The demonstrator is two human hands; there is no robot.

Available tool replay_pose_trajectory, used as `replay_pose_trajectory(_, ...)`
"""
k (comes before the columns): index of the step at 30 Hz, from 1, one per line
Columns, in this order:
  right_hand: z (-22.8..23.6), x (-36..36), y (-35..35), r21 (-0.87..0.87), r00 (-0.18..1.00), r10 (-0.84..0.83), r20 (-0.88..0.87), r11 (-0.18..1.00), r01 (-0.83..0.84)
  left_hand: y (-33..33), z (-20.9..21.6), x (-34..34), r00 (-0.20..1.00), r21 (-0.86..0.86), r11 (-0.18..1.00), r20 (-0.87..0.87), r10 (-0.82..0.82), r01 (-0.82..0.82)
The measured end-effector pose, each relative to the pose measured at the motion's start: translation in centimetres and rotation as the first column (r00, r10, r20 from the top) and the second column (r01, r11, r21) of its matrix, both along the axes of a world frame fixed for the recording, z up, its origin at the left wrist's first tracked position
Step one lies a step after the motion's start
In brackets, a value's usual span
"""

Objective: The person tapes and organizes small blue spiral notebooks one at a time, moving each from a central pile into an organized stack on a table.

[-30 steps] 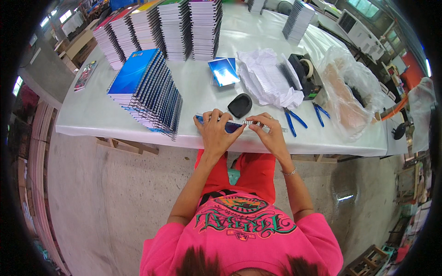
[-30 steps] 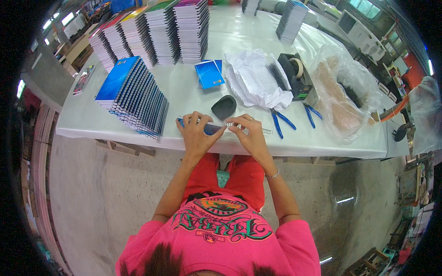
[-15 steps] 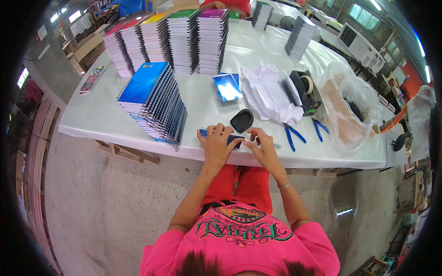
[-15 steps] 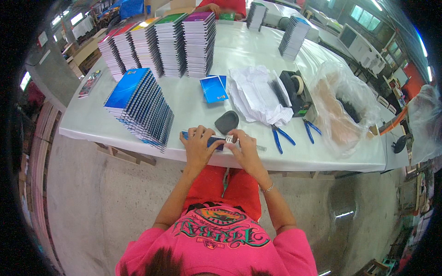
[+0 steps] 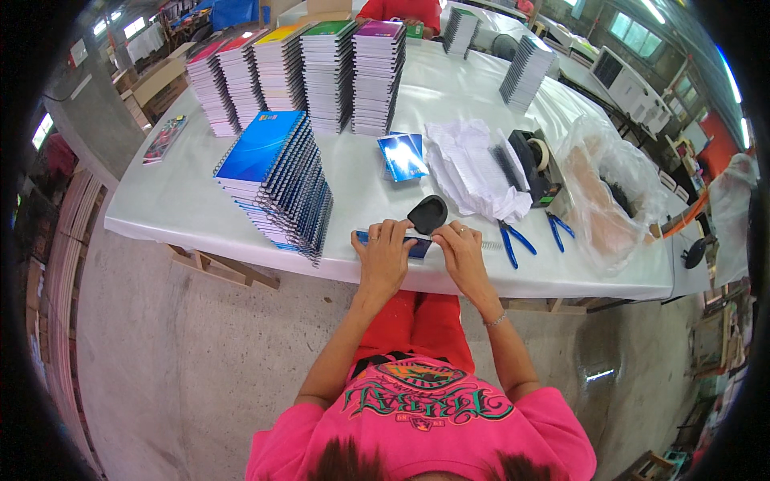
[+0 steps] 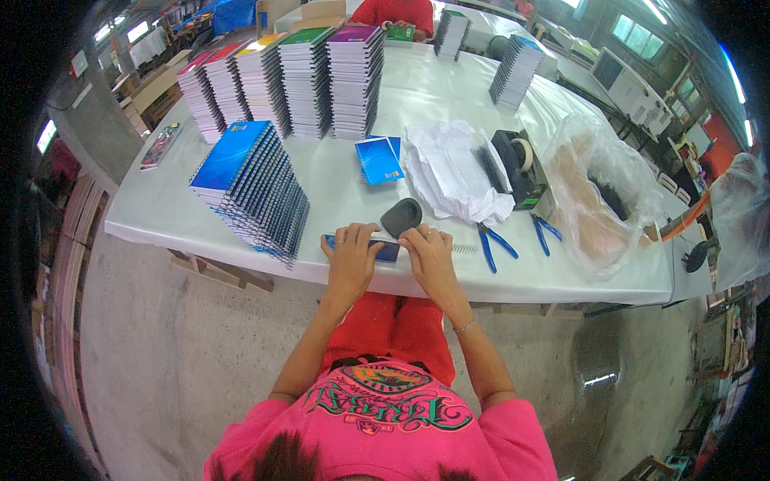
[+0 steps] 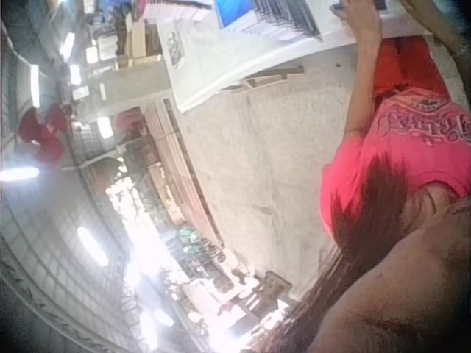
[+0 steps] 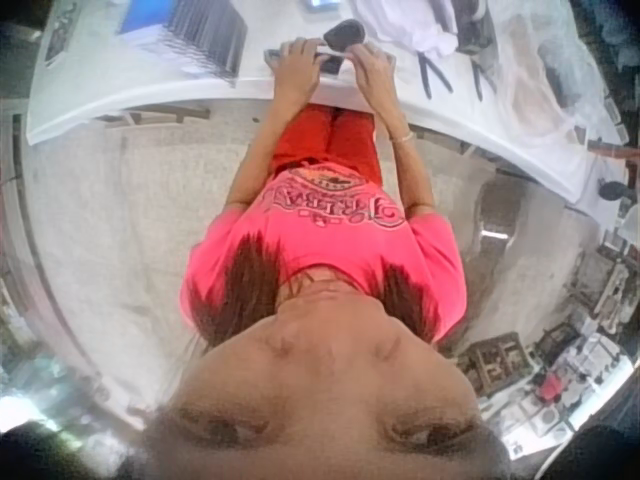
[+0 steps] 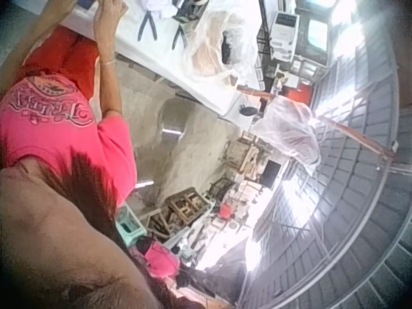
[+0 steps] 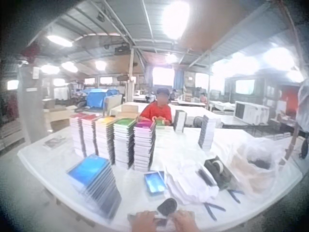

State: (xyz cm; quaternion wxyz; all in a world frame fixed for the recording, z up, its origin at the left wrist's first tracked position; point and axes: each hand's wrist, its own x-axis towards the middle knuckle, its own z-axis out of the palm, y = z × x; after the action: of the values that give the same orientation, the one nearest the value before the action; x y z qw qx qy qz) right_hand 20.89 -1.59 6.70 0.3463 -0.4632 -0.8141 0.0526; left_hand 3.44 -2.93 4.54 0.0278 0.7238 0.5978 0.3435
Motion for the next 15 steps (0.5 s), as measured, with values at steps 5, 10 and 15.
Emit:
replay_pose_trajectory(5,0.9,-1.4,-0.3,-0.002,0.991,0.006,-0.13,1.0,-0.006,-0.4,0.0,-1.1,0.976,0.08,0.997,0.22,0.005,-0.023)
replay_pose_trajectory(10,1.1,-1.9,-0.2,0.062,0.997,0.018,-0.076,0.998,-0.014,-0.4,-0.5,-1.6,0.902,0.193,0.972,0.429,0.036,-0.131)
replay_pose_trajectory(15,0.4,-1.6,0.1,0.021,0.999,0.045,0.004,0.999,-0.045,-0.1,-2.2,-2.0,0.81,0.039,0.999,0.586,-0.01,-0.016)
